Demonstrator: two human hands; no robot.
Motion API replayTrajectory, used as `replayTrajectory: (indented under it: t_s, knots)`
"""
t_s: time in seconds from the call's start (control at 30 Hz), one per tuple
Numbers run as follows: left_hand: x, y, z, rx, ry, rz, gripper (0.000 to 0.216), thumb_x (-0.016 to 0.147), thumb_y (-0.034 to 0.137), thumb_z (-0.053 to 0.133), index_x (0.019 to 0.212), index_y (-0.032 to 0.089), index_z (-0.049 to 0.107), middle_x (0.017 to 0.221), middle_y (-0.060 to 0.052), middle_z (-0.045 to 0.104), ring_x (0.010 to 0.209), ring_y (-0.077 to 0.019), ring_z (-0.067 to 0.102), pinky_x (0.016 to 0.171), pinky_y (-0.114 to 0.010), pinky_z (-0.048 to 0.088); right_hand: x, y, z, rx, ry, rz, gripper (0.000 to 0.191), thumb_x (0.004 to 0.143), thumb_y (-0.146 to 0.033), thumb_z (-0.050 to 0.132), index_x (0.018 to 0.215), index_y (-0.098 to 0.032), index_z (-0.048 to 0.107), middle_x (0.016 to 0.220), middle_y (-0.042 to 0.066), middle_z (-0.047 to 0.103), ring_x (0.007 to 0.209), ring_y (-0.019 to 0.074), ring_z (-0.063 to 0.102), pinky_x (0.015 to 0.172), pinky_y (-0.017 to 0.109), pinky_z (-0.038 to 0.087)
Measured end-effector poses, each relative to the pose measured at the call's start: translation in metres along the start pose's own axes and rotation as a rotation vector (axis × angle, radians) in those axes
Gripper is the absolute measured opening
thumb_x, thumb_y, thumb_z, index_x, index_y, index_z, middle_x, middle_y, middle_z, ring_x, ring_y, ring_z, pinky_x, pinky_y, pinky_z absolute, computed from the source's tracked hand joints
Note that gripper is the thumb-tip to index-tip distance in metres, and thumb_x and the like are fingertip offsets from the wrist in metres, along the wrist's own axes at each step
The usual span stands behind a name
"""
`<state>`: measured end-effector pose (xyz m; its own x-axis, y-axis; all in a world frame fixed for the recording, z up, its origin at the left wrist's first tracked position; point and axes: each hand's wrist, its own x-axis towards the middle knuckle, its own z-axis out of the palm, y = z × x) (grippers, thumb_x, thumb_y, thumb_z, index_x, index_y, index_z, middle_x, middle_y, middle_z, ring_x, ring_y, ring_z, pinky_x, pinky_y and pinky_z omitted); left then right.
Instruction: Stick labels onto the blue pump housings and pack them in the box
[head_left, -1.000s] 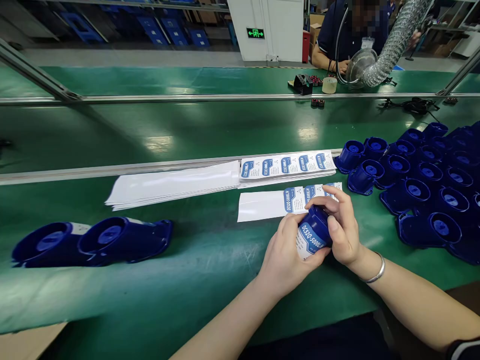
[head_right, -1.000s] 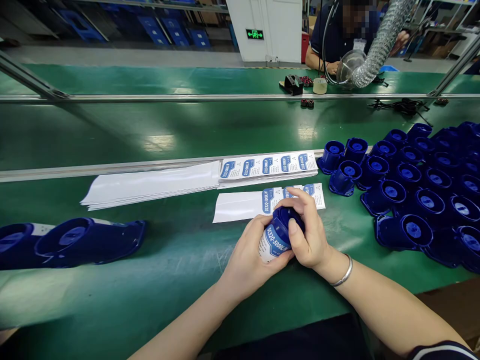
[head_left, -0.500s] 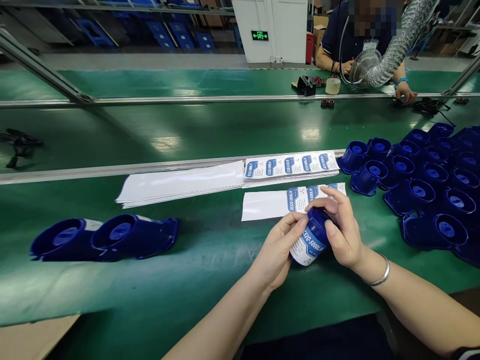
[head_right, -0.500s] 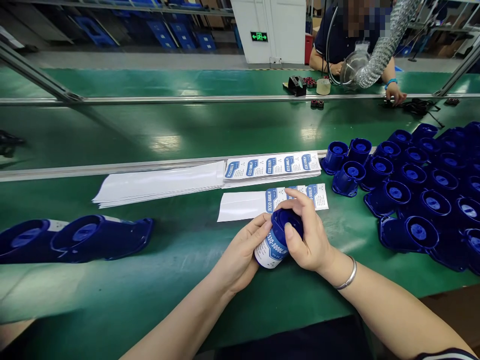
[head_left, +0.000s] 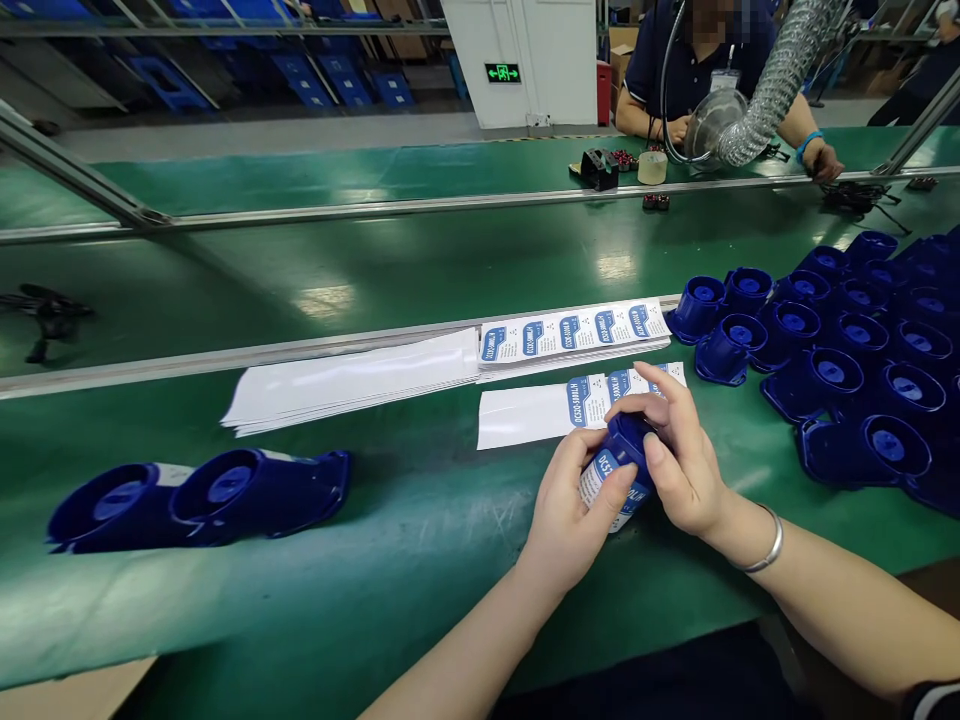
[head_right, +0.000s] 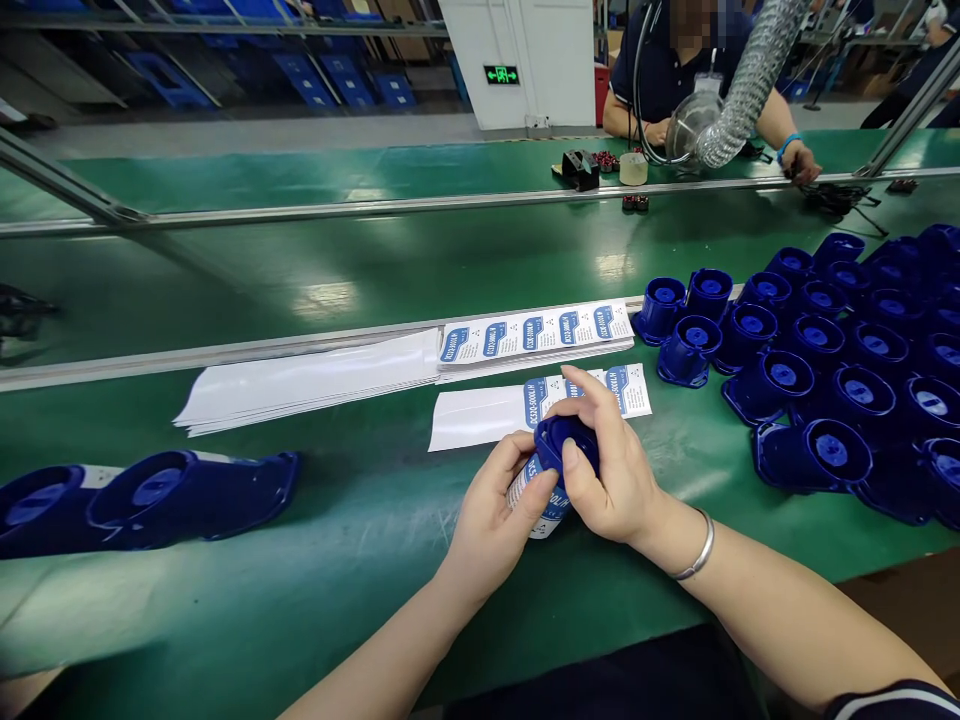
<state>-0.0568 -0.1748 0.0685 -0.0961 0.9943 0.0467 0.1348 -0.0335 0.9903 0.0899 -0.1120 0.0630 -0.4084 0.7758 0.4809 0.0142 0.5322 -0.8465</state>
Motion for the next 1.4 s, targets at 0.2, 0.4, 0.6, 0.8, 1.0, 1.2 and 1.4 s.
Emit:
replayTrajectory:
  t_s: [0.2, 0.4, 0.6, 0.8, 1.0, 1.2, 1.4]
  knots:
    - [0.001, -0.009, 0.003, 0.348, 0.006, 0.166, 0.036, 0.085, 0.042, 0.064, 0.113, 0.02, 0.053, 0.108, -0.009, 0.063, 0.098, -0.0265, 0.061, 0.084, -0.04, 0.049, -0.001, -0.001, 0.001, -0.053, 0.023, -0.013, 0.055, 0.099, -0.036, 0.042, 0.152, -0.024, 0.028, 0.114, 0.011, 0.065, 0.106, 0.0272, 0.064, 0.095, 0.05, 0.053]
    - [0.008, -0.007, 0.003, 0.548, -0.062, 0.095, 0.035, 0.083, 0.039, 0.063, 0.109, 0.018, 0.053, 0.105, -0.012, 0.065, 0.097, -0.0304, 0.064, 0.079, -0.045, 0.051, 0.004, -0.001, 0.0, -0.156, 0.015, 0.049, 0.055, 0.096, -0.029, 0.045, 0.149, -0.021, 0.03, 0.116, 0.011, 0.065, 0.107, 0.0252, 0.064, 0.097, 0.046, 0.051]
    - [0.015, 0.0, -0.004, 0.19, -0.231, -0.175, 0.052, 0.078, 0.05, 0.073, 0.116, 0.018, 0.056, 0.112, -0.011, 0.066, 0.103, -0.0308, 0.064, 0.086, -0.044, 0.052, 0.015, -0.003, -0.005, -0.125, -0.066, 0.323, 0.054, 0.092, -0.032, 0.049, 0.143, -0.02, 0.036, 0.099, 0.006, 0.069, 0.094, 0.0236, 0.066, 0.089, 0.043, 0.051]
    - [0.017, -0.006, -0.002, -0.088, -0.249, -0.281, 0.047, 0.082, 0.05, 0.072, 0.112, 0.017, 0.057, 0.109, -0.009, 0.067, 0.105, -0.0276, 0.063, 0.09, -0.04, 0.051, 0.018, -0.011, -0.005, -0.203, -0.142, 0.433, 0.057, 0.09, -0.035, 0.047, 0.144, -0.019, 0.037, 0.101, 0.006, 0.069, 0.088, 0.0247, 0.065, 0.085, 0.043, 0.05]
    - [0.014, -0.005, -0.002, -0.087, -0.256, -0.337, 0.051, 0.076, 0.038, 0.08, 0.115, 0.016, 0.057, 0.108, -0.008, 0.067, 0.111, -0.0291, 0.061, 0.092, -0.04, 0.05, 0.018, -0.011, -0.005, -0.224, -0.155, 0.46, 0.059, 0.09, -0.036, 0.046, 0.145, -0.019, 0.037, 0.102, 0.006, 0.07, 0.091, 0.026, 0.065, 0.087, 0.043, 0.049]
    - [0.012, 0.003, -0.005, -0.143, -0.373, -0.395, 0.061, 0.075, 0.029, 0.081, 0.127, 0.02, 0.05, 0.127, -0.01, 0.063, 0.119, -0.029, 0.06, 0.098, -0.042, 0.051, 0.026, -0.011, -0.014, -0.144, -0.161, 0.486, 0.06, 0.087, -0.035, 0.051, 0.144, -0.019, 0.037, 0.091, 0.003, 0.071, 0.086, 0.0244, 0.064, 0.084, 0.041, 0.048]
    - [0.01, 0.004, -0.007, 0.085, -0.437, -0.226, 0.072, 0.078, 0.026, 0.077, 0.141, 0.022, 0.043, 0.144, -0.013, 0.054, 0.13, -0.0312, 0.055, 0.109, -0.047, 0.045, 0.031, -0.003, -0.024, -0.011, -0.094, 0.531, 0.056, 0.088, -0.036, 0.053, 0.141, -0.023, 0.042, 0.077, -0.002, 0.065, 0.08, 0.0226, 0.063, 0.082, 0.039, 0.048]
